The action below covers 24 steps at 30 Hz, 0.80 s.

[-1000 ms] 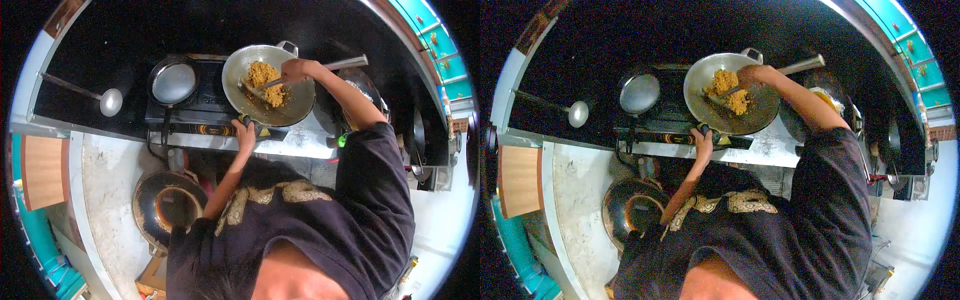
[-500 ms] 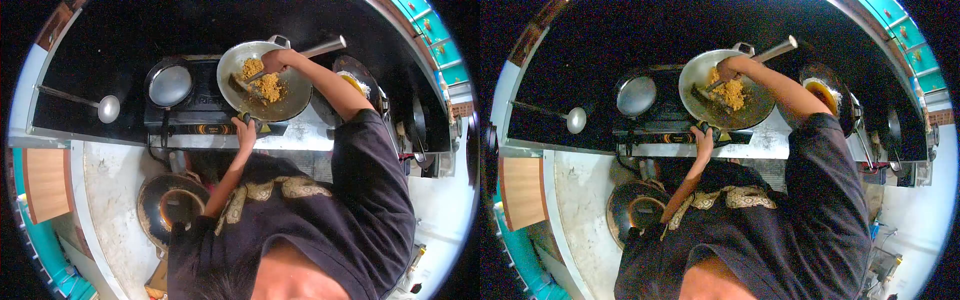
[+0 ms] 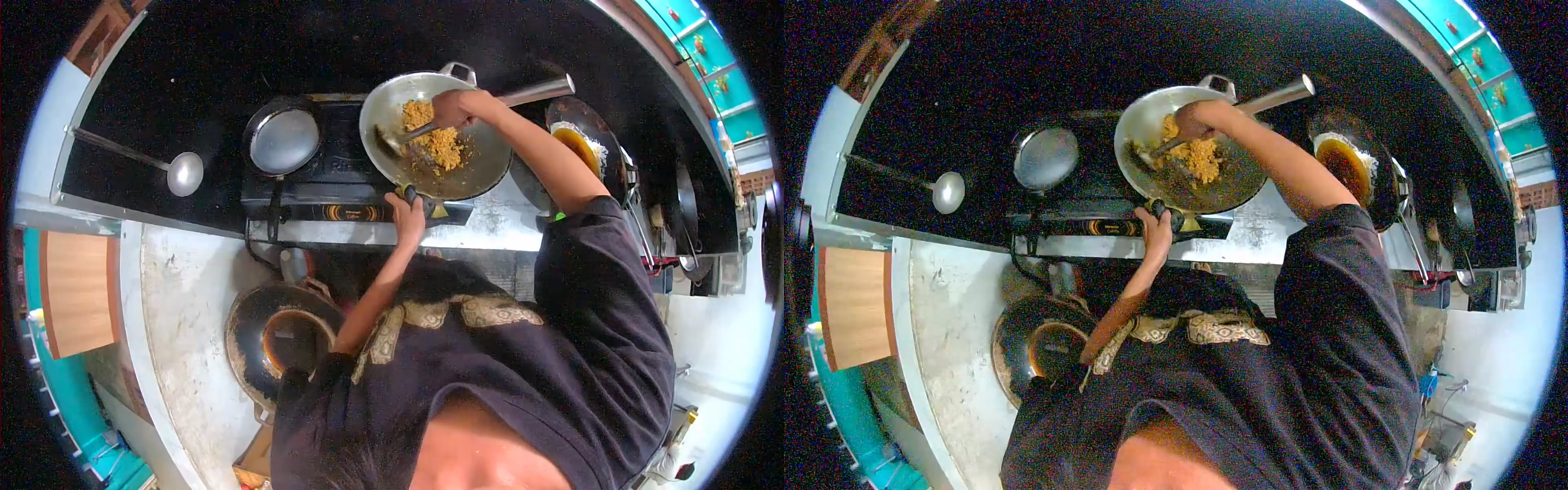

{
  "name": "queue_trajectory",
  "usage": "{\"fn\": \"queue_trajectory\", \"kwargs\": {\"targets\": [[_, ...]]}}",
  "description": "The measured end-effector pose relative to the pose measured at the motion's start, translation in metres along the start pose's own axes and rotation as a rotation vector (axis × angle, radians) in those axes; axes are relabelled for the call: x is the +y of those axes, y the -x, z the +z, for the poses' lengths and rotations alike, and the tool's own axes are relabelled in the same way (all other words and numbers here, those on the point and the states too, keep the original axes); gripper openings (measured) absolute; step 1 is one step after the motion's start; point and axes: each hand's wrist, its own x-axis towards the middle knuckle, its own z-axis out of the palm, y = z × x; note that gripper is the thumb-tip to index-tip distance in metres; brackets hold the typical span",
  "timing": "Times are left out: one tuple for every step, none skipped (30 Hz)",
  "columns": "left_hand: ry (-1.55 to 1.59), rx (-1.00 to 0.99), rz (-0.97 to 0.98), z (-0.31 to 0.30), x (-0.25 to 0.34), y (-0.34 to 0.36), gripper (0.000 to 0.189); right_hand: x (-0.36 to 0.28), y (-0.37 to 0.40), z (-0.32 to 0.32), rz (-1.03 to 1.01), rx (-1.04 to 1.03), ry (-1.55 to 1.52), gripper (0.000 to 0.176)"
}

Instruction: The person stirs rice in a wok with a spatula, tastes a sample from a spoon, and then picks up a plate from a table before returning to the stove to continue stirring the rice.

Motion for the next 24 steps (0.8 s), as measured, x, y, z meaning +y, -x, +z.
{"fn": "queue_trajectory", "kwargs": {"targets": [[-0.042, -0.014, -0.013, -0.002, 0.005, 0.002, 0.075, 0.008, -0.016, 0.018, -0.055, 0.082, 0.017, 0.032], [-0.023, -0.034, -0.035, -0.004, 0.010, 0.005, 0.075, 0.007, -0.019, 0.024, -0.064, 0.120, 0.027, 0.030], [-0.007, -0.053, -0.057, -0.007, 0.015, 0.009, 0.075, 0.006, -0.022, 0.029, -0.073, 0.158, 0.037, 0.028], [0.014, -0.065, -0.067, -0.009, 0.020, 0.009, 0.075, 0.011, -0.024, 0.035, -0.102, 0.228, 0.105, 0.028], [-0.002, -0.019, -0.019, -0.005, 0.013, 0.006, 0.076, 0.015, -0.029, 0.041, -0.134, 0.302, 0.182, 0.027], [0.001, -0.012, -0.024, -0.002, 0.007, 0.000, 0.076, 0.021, -0.035, 0.041, -0.170, 0.379, 0.268, 0.027], [0.007, -0.002, -0.034, -0.002, 0.006, -0.001, 0.076, 0.016, -0.018, 0.028, -0.164, 0.319, 0.199, 0.029], [0.011, 0.002, -0.054, -0.001, 0.003, 0.000, 0.076, 0.005, 0.002, 0.011, -0.105, 0.147, 0.144, 0.029], [-0.001, 0.029, -0.015, 0.002, -0.005, -0.004, 0.074, -0.008, 0.022, -0.003, -0.042, -0.034, 0.079, 0.030], [0.005, 0.030, -0.013, 0.003, -0.007, -0.003, 0.074, -0.016, 0.030, -0.009, 0.027, -0.213, 0.009, 0.031], [0.009, 0.028, -0.004, 0.002, -0.005, -0.003, 0.073, -0.010, 0.014, -0.001, 0.013, -0.313, 0.003, 0.028], [0.008, 0.023, 0.009, 0.001, -0.003, -0.002, 0.073, 0.004, -0.002, 0.014, -0.046, -0.186, -0.016, 0.027], [0.032, 0.006, 0.000, -0.002, 0.007, 0.003, 0.071, 0.017, -0.019, 0.032, -0.106, -0.057, -0.034, 0.026], [0.031, -0.004, -0.002, -0.003, 0.005, 0.002, 0.071, 0.017, -0.028, 0.036, -0.101, 0.006, 0.035, 0.025], [0.038, -0.006, -0.001, -0.002, 0.002, -0.001, 0.071, 0.017, -0.036, 0.039, -0.091, 0.067, 0.104, 0.024], [0.048, -0.005, -0.001, -0.001, -0.002, -0.005, 0.071, 0.015, -0.033, 0.030, -0.077, -0.037, 0.120, 0.024], [0.083, 0.038, 0.018, 0.002, -0.006, -0.004, 0.073, 0.011, -0.022, 0.014, -0.063, -0.145, 0.139, 0.024], [0.044, 0.048, 0.008, 0.005, -0.008, -0.010, 0.074, 0.009, -0.009, 0.000, -0.047, -0.260, 0.158, 0.023], [0.001, 0.052, -0.010, 0.006, -0.010, -0.010, 0.075, -0.003, 0.024, -0.014, -0.010, -0.265, 0.057, 0.022], [-0.049, 0.052, -0.030, 0.005, -0.012, -0.008, 0.076, -0.003, 0.022, -0.010, -0.018, -0.287, 0.050, 0.023], [-0.029, 0.039, -0.036, 0.004, -0.014, -0.005, 0.076, -0.002, 0.021, -0.006, -0.027, -0.305, 0.039, 0.024], [-0.009, 0.027, -0.034, 0.003, -0.014, -0.006, 0.076, 0.000, 0.018, -0.003, -0.033, -0.317, 0.028, 0.025], [0.012, 0.016, -0.034, 0.002, -0.014, -0.005, 0.076, 0.008, 0.017, 0.009, -0.094, -0.168, -0.005, 0.024], [0.040, 0.011, -0.030, 0.002, -0.012, -0.006, 0.077, 0.013, 0.013, 0.010, -0.068, -0.184, 0.048, 0.022]]}}
